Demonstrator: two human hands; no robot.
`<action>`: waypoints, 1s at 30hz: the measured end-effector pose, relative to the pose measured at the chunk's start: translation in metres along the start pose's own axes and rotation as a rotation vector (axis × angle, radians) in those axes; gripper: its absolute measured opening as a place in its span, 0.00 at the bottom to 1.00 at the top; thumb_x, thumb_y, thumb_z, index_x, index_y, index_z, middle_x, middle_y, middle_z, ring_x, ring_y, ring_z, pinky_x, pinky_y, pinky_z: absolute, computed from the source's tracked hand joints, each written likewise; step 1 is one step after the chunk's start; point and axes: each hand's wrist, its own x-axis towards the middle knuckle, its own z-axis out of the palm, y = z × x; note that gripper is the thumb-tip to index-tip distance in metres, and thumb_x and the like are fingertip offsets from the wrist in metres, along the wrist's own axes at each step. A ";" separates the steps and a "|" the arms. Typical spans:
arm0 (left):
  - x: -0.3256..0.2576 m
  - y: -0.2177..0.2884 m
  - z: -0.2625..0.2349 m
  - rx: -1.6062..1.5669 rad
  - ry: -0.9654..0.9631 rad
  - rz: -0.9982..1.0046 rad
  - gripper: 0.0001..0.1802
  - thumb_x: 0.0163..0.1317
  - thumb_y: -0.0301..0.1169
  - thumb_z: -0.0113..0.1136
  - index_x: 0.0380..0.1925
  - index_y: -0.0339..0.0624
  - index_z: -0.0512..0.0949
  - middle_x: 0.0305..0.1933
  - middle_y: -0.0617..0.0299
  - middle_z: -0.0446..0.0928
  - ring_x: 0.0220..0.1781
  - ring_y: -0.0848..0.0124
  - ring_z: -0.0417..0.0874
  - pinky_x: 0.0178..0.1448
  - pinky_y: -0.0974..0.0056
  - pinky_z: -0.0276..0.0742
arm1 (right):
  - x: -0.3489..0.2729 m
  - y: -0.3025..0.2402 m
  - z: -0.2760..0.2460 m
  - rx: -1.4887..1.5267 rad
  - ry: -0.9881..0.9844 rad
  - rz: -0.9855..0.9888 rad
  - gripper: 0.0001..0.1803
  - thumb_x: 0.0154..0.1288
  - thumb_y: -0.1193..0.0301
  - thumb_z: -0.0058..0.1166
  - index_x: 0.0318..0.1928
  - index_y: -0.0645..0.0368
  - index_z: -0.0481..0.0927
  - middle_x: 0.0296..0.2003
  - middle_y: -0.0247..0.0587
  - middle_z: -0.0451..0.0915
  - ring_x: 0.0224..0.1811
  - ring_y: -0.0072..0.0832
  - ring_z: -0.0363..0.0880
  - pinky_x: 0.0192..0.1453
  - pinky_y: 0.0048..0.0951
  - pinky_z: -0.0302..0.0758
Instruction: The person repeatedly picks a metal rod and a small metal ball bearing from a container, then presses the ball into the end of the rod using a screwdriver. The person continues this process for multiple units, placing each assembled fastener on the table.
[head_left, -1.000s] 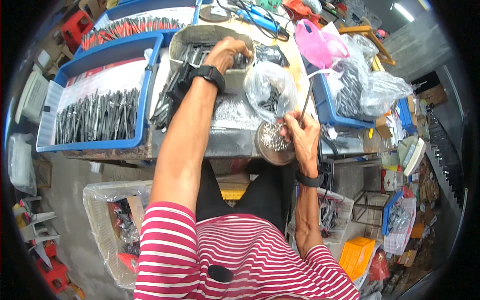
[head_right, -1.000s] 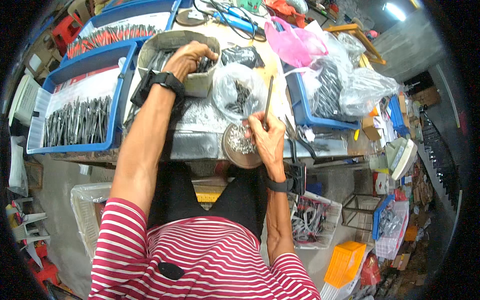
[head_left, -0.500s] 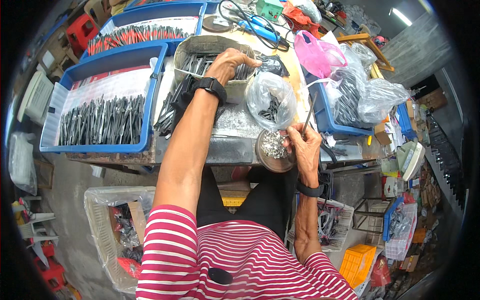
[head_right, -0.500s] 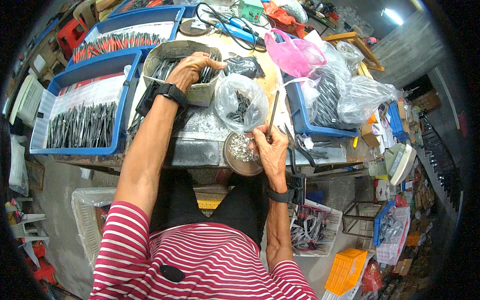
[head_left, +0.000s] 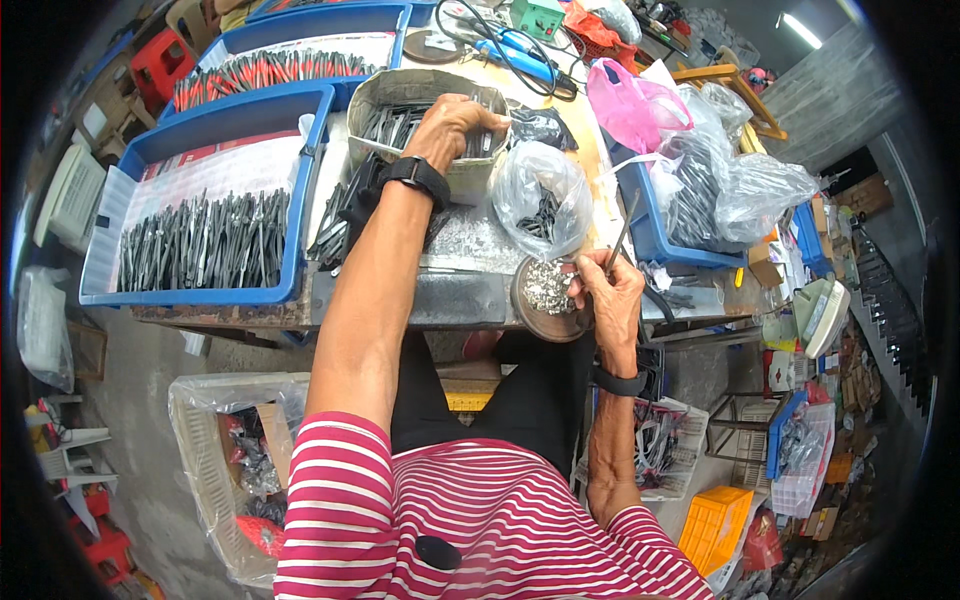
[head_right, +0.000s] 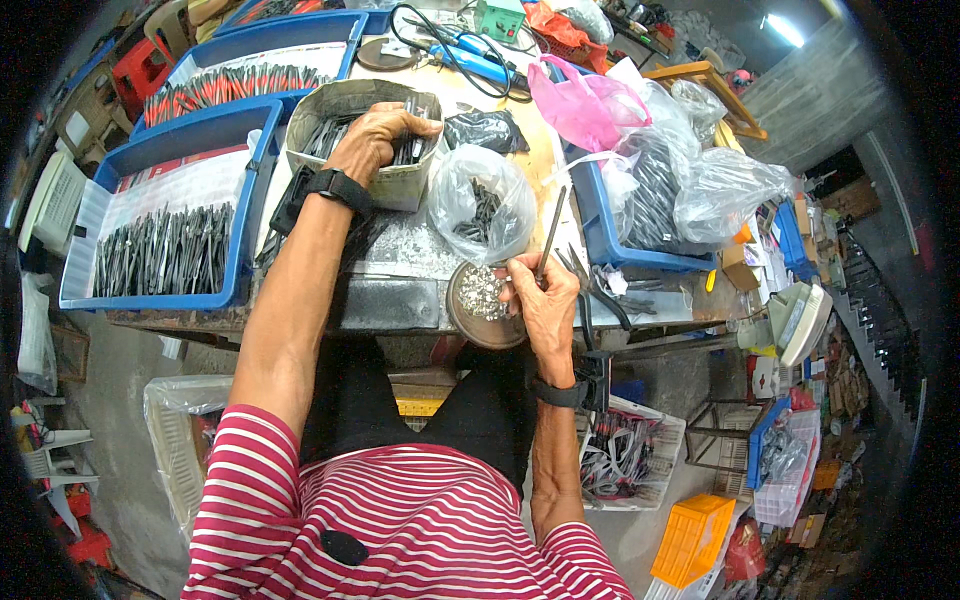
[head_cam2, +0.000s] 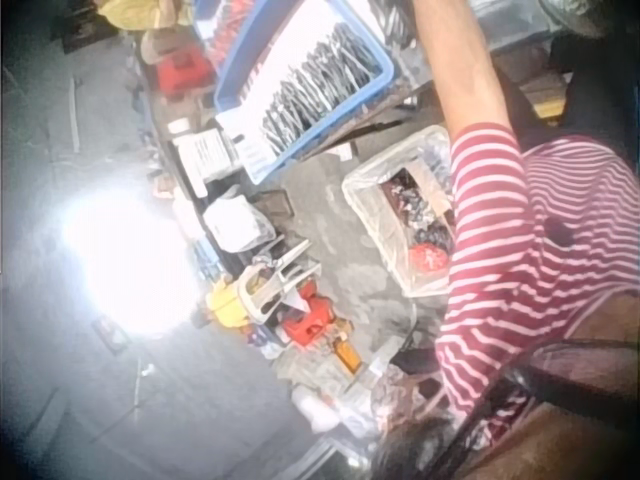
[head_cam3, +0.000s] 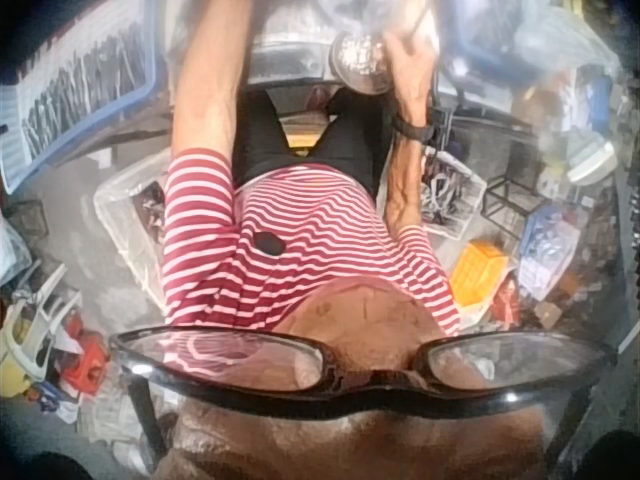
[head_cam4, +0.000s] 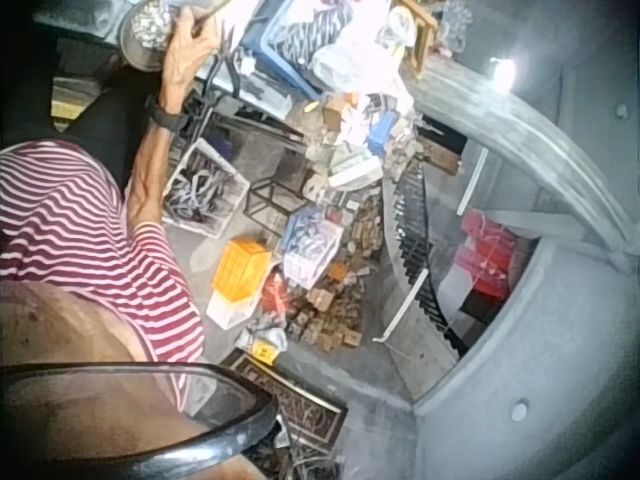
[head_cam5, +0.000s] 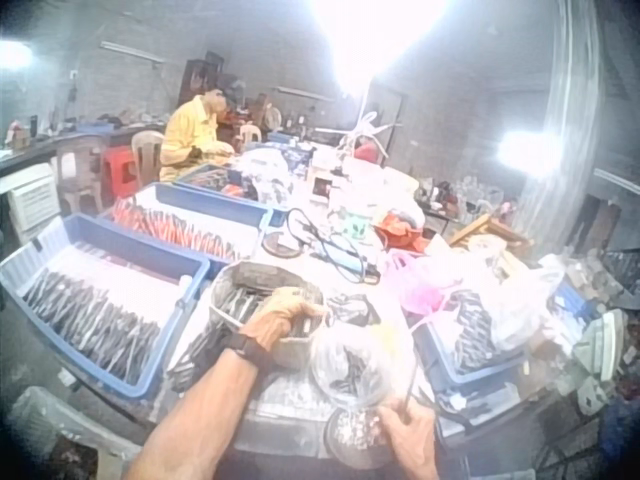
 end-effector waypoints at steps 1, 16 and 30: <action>-0.004 0.000 -0.001 0.000 0.093 -0.019 0.10 0.38 0.28 0.71 0.18 0.38 0.77 0.20 0.63 0.74 0.19 0.72 0.67 0.27 0.68 0.59 | 0.000 0.000 0.000 -0.001 0.000 -0.003 0.08 0.63 0.73 0.50 0.31 0.66 0.76 0.25 0.40 0.81 0.18 0.15 0.72 0.19 0.16 0.66; -0.013 0.009 0.007 0.372 0.116 -0.085 0.18 0.39 0.24 0.67 0.30 0.33 0.69 0.24 0.61 0.69 0.22 0.71 0.67 0.23 0.63 0.62 | -0.001 0.001 0.002 0.071 -0.007 -0.008 0.08 0.63 0.73 0.50 0.32 0.67 0.75 0.25 0.42 0.80 0.18 0.16 0.72 0.20 0.16 0.66; -0.015 0.028 -0.001 -0.425 0.321 -0.087 0.05 0.52 0.16 0.57 0.29 0.31 0.72 0.28 0.54 0.76 0.22 0.66 0.80 0.25 0.66 0.83 | -0.003 -0.003 0.003 0.119 0.050 -0.017 0.09 0.64 0.73 0.50 0.32 0.68 0.75 0.25 0.42 0.80 0.19 0.17 0.72 0.20 0.16 0.67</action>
